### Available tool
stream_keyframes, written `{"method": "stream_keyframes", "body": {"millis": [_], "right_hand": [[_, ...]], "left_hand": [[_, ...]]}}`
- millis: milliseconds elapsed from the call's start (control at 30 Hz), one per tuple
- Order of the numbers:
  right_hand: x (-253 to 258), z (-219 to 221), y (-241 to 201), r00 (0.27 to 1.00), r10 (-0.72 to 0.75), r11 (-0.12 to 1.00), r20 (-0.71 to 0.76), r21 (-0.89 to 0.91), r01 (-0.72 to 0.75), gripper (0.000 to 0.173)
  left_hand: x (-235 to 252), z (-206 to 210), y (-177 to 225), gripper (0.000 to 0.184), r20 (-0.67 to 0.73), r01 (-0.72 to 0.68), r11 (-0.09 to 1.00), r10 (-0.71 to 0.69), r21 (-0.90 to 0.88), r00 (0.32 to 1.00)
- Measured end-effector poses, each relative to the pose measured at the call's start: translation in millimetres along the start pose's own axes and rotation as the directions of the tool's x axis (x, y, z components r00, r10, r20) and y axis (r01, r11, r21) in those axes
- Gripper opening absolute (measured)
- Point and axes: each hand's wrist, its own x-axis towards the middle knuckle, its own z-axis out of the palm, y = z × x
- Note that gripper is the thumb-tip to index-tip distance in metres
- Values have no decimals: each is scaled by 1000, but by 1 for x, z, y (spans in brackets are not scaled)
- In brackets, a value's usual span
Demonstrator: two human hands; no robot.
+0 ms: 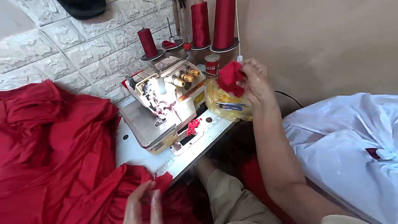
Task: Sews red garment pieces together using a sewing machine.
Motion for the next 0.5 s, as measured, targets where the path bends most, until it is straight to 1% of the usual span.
{"method": "stream_keyframes", "body": {"millis": [33,100,133,167,200,233,267,300,333,367,400,433,467,500], "right_hand": [[-15,3,-5,996,3,999,88,49,-7,15],[-49,13,-10,958,-3,989,288,140,-39,22],[-67,22,-12,932,-16,986,361,160,-46,22],[-87,32,-12,903,-31,986,429,163,-44,21],[-106,43,-10,874,-53,989,483,149,-22,17],[-124,51,-6,835,-103,992,541,121,44,13],[-141,58,-1,778,-178,984,603,98,149,10],[-157,63,4,701,-258,958,665,80,276,10],[-170,67,7,614,-315,918,724,68,391,14],[-182,70,9,538,-352,881,766,77,467,16],[-190,72,12,487,-385,851,784,97,517,16],[-195,74,15,467,-404,840,786,116,530,16],[-199,76,18,485,-406,855,775,136,500,16],[-202,77,20,532,-395,882,749,146,449,18]], "left_hand": [[0,6,4,26,28,8,997,-6,-70,1000],[0,22,8,20,101,49,960,-22,-276,995],[-1,31,10,24,161,105,911,-44,-399,986],[-2,39,13,34,237,198,832,-82,-519,968],[-2,48,15,45,324,314,719,-130,-620,937],[-1,54,18,55,405,437,575,-193,-692,894],[1,58,20,60,460,533,419,-269,-735,846],[3,59,21,59,476,576,296,-347,-762,808],[4,60,20,50,450,573,234,-420,-785,788],[5,60,17,37,399,546,230,-470,-806,787],[5,59,13,25,337,519,270,-509,-811,792],[4,59,9,19,288,502,315,-532,-805,796],[2,57,5,16,257,491,346,-542,-799,800],[0,56,1,15,235,479,371,-540,-796,808]]}}
